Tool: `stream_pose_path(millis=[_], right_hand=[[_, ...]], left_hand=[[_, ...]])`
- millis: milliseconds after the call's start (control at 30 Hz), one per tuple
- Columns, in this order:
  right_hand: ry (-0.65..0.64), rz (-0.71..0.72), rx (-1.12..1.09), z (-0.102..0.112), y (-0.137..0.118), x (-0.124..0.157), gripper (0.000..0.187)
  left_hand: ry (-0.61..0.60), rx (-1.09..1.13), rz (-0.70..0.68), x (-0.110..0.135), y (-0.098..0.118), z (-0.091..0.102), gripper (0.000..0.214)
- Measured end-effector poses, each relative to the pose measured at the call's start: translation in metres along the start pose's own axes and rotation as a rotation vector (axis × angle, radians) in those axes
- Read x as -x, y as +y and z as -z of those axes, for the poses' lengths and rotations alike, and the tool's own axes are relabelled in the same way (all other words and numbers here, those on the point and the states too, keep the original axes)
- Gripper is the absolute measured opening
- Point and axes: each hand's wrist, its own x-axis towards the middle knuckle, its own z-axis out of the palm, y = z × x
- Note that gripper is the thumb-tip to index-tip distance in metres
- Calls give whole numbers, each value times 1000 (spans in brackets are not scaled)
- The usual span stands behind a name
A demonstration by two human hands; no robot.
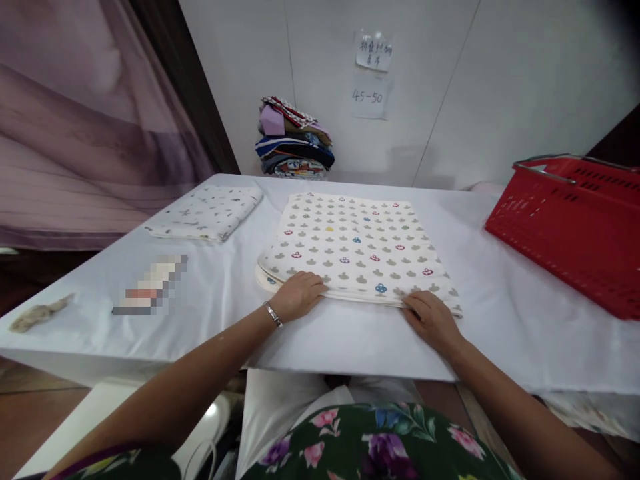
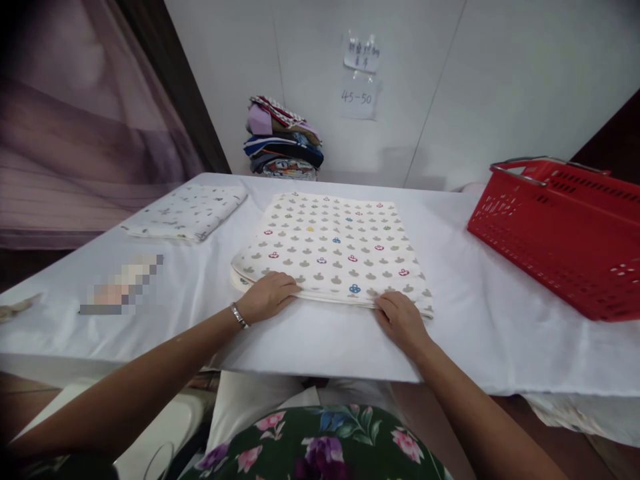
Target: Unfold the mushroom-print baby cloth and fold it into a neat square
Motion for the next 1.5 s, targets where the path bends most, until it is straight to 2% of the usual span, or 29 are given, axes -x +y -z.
stream_pose_path(millis=[333, 467, 533, 633, 700, 733, 833, 933, 1100, 1300, 1500], right_hand=[[-1, -2, -2, -1, 1, 2, 16], [-11, -5, -8, -1, 1, 1, 17], [-10, -3, -5, -1, 0, 1, 17], [-17, 10, -2, 0, 0, 1, 17], [-8, 17, 0, 0, 0, 1, 18], [-2, 18, 1, -1, 0, 1, 18], [-2, 16, 10, -1, 1, 2, 19], [-3, 29, 16, -2, 2, 2, 18], [1, 27, 16, -1, 1, 2, 18], [9, 28, 17, -1, 2, 2, 18], [16, 52, 42, -1, 3, 2, 18]], left_hand=[[-197, 177, 246, -20, -2, 11, 14], [-274, 131, 259, -32, -3, 25, 14], [-212, 21, 201, -42, -4, 37, 11], [27, -218, 109, -56, -5, 47, 16], [122, -316, 52, -57, -6, 40, 21], [125, -330, 15, -54, -7, 33, 22], [59, -307, -52, -36, -10, 6, 22], [32, -260, -11, -17, -9, -8, 21], [-3, -150, 20, -11, -4, -2, 19], [-13, -22, 7, -5, -9, -1, 22], [-14, -98, -22, -2, -9, -4, 24]])
